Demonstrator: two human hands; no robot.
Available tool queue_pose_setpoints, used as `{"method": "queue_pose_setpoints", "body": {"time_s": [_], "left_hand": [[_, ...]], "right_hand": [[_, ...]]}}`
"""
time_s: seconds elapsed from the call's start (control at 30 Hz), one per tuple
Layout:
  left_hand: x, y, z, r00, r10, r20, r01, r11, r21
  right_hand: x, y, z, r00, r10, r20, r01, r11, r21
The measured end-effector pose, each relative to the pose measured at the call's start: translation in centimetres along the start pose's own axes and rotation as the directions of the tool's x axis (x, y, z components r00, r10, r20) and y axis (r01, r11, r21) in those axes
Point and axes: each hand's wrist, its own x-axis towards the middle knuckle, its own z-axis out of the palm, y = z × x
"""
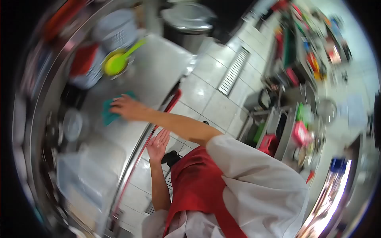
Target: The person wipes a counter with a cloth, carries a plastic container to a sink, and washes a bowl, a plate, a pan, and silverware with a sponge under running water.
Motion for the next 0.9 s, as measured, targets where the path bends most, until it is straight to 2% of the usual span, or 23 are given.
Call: {"method": "queue_pose_setpoints", "body": {"time_s": [0.03,0.07,0.13,0.17,0.2,0.23,0.27,0.3,0.33,0.37,0.4,0.43,0.47,0.5,0.53,0.57,0.63,0.67,0.7,0.77,0.83,0.87,0.9], "left_hand": [[1.0,-1.2,0.4,0.999,0.023,-0.045,-0.021,0.999,0.029],[2.6,-2.3,0.5,0.998,-0.03,-0.052,0.034,0.997,0.067],[7.1,-4.6,1.3,0.999,-0.01,-0.043,0.014,0.995,0.096],[10.1,-7.3,3.8,0.999,-0.039,-0.035,0.043,0.992,0.121],[13.0,-11.5,8.0,0.998,-0.021,-0.054,0.036,0.951,0.306],[15.4,-15.3,10.4,0.997,0.007,-0.075,0.029,0.88,0.474],[20.6,-15.6,4.2,0.759,-0.507,0.408,0.547,0.837,0.024],[24.1,-19.7,5.8,0.805,-0.585,0.097,0.571,0.809,0.138],[27.1,-24.7,7.4,0.784,-0.571,-0.243,0.619,0.749,0.235],[30.3,-29.1,7.2,0.72,-0.618,-0.315,0.691,0.679,0.246],[34.0,-33.8,6.4,0.653,-0.657,-0.377,0.755,0.605,0.254],[36.9,-38.5,6.2,0.619,-0.651,-0.44,0.785,0.537,0.309],[40.1,-43.1,5.8,0.587,-0.637,-0.499,0.81,0.462,0.362],[43.8,-47.7,4.4,0.564,-0.641,-0.521,0.826,0.433,0.361],[46.9,-52.3,3.5,0.539,-0.64,-0.547,0.842,0.404,0.358],[49.3,-57.0,4.0,0.557,-0.586,-0.588,0.829,0.351,0.436],[54.2,-66.4,4.2,0.566,-0.466,-0.679,0.821,0.25,0.513],[55.8,-70.9,6.1,0.534,-0.364,-0.763,0.845,0.198,0.497],[55.8,-74.1,8.8,0.552,-0.383,-0.74,0.826,0.127,0.55],[60.2,-79.1,5.9,0.505,-0.467,-0.726,0.837,0.059,0.544],[64.1,-82.9,2.3,0.436,-0.59,-0.679,0.841,0.0,0.54],[64.2,-84.9,2.7,0.542,-0.414,-0.731,0.791,-0.042,0.61],[66.5,-86.0,-0.1,0.524,-0.423,-0.739,0.777,-0.117,0.618]], "right_hand": [[-0.4,-0.4,-2.3,0.999,0.053,-0.002,-0.053,0.989,-0.14],[-2.3,0.3,-4.7,0.995,0.094,-0.045,-0.1,0.98,-0.172],[-6.4,1.8,-10.2,0.972,0.196,-0.13,-0.18,0.976,0.124],[-10.0,3.0,-13.1,0.934,0.329,-0.141,-0.284,0.92,0.268],[-15.0,4.4,-16.1,0.884,0.45,-0.126,-0.366,0.835,0.411],[-20.5,5.3,-18.9,0.755,0.635,-0.164,-0.482,0.706,0.519],[-26.5,5.4,-22.8,0.509,0.857,-0.087,-0.542,0.397,0.741],[-34.2,6.6,-23.8,0.347,0.914,-0.21,-0.49,0.367,0.791],[-41.3,7.4,-25.1,0.092,0.945,-0.315,-0.759,0.271,0.592],[-47.3,6.6,-27.6,0.009,0.872,-0.489,-0.841,0.271,0.468],[-52.4,5.0,-30.3,-0.102,0.851,-0.515,-0.849,0.195,0.492],[-56.0,2.9,-32.7,-0.285,0.812,-0.51,-0.87,0.004,0.493],[-58.9,0.8,-34.3,-0.419,0.749,-0.514,-0.834,-0.093,0.544],[-61.0,-1.4,-35.7,-0.468,0.69,-0.551,-0.835,-0.141,0.532],[-64.4,-3.3,-35.0,-0.564,0.604,-0.563,-0.762,-0.116,0.638],[-67.4,-5.0,-33.6,-0.656,0.508,-0.558,-0.679,-0.073,0.731],[-68.2,-8.8,-32.9,-0.848,0.318,-0.424,-0.45,-0.012,0.893],[-68.9,-10.6,-30.9,-0.89,0.219,-0.401,-0.398,0.057,0.915],[-69.2,-12.2,-28.5,-0.923,0.119,-0.366,-0.351,0.131,0.927],[-66.9,-14.9,-25.8,-0.993,-0.067,-0.096,-0.096,0.003,0.995],[-63.2,-15.7,-23.3,-0.977,-0.159,0.144,0.137,0.056,0.989],[-61.2,-16.1,-21.4,-0.966,-0.19,0.178,0.165,0.081,0.983],[-59.5,-15.5,-19.6,-0.937,-0.25,0.244,0.232,0.075,0.97]]}}
